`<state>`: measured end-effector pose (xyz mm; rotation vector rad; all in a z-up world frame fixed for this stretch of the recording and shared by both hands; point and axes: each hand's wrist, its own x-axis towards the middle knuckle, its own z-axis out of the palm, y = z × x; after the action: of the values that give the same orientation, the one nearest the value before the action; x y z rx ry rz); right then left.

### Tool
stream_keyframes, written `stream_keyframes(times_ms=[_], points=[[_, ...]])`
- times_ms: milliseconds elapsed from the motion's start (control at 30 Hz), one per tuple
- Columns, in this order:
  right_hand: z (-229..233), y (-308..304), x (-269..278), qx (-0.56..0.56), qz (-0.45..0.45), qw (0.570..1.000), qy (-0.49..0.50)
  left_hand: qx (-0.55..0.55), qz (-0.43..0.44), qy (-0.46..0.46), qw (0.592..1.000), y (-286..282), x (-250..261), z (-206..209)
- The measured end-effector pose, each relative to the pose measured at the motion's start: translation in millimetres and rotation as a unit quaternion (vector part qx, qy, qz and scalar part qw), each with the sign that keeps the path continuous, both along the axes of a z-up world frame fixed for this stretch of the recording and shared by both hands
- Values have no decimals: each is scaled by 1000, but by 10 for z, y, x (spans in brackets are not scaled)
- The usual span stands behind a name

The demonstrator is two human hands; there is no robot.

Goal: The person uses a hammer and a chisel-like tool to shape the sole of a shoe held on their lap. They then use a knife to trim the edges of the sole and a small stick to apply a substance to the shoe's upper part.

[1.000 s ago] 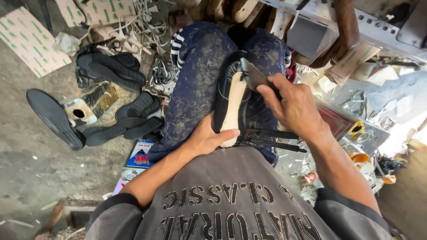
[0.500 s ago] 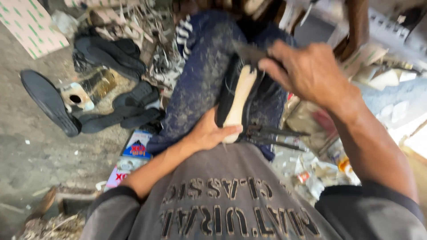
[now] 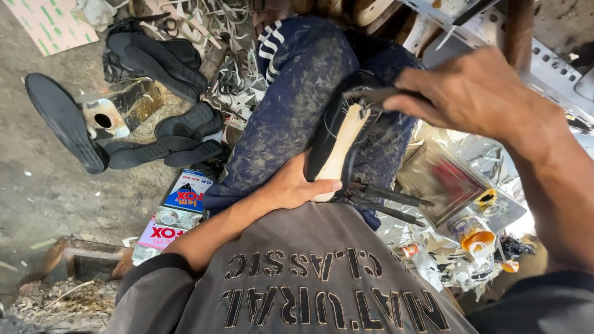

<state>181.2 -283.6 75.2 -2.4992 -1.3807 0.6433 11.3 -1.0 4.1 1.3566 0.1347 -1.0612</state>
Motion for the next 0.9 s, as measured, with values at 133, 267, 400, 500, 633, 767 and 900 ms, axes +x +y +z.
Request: stream_keyframes(times_ms=[133,267,400,500,633,767,900], points=[[-14,191,55,-8,-9,1000,-17,-9,2,4,1000,5,5,-13],[-36,-1,-158,32,-12,997,75,-14,1,-6,1000,29,-28,-16],[82,-132,-242,-2,-48,999,25,-43,16,-27,999,12,30,11],[120,-414,-463,110,-190,976,1,-20,14,-19,1000,12,24,21],[206,-690,-853,117,-450,882,-69,-17,-5,-85,996,140,233,252],[15,-1057,-1012,200,-602,769,-77,77,-179,-202,960,408,628,779],[-525,-1428,-790,243,-623,740,-68,275,-223,-479,803,248,624,778]])
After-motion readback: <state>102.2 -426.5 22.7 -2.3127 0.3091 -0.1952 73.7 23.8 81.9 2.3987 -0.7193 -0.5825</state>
